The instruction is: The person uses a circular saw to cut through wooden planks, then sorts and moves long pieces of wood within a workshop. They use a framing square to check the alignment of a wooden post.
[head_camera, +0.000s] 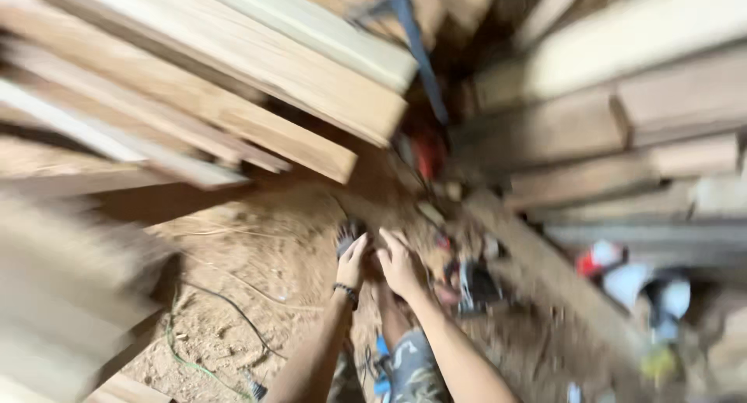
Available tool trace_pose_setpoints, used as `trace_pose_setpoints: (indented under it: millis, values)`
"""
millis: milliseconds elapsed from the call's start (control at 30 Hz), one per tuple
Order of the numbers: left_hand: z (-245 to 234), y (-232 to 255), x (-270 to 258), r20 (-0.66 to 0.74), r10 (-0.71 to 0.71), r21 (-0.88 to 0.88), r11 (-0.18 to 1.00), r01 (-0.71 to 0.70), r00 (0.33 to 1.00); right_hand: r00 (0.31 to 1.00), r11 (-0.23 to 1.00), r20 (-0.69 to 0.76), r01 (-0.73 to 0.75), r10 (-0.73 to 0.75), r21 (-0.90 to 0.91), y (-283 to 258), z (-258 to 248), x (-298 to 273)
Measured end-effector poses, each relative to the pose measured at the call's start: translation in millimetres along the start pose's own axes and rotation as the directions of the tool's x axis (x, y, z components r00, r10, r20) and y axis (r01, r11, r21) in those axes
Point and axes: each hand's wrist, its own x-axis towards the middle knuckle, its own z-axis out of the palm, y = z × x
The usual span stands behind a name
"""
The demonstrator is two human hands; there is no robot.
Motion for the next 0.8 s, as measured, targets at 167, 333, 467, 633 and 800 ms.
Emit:
trace_pose_setpoints:
  millis: [167,333,467,633,800]
  values:
    - [-106,72,-50,-0.084,-0.122,-0.712,0.702,0.026,0.989,0.86,0.838,-0.071,0.508,-0.505,0.199,-167,-32,-6]
    - [-171,74,-89,-0.41,-0.239,-0.787,0.58,-0.21,0.88,0.744,0.729,0.077,0.619,-0.663,0.292,-315,-31,-20]
    - [-236,109,-93,-0.717,-0.222,-0.602,0.674,-0.428,0.661,0.598,0.711,0.409,0.666,-0.689,0.224,-385,-16,-39]
    - [-274,202,-107,-0.803,0.142,-0.253,0.798,-0.547,0.579,0.651,0.731,0.333,0.63,-0.682,0.264,-385,22,-31]
    - [-238,245,-88,-0.767,0.119,0.056,0.991,-0.119,0.63,0.77,0.853,0.368,0.478,-0.521,0.209,-372,15,-26]
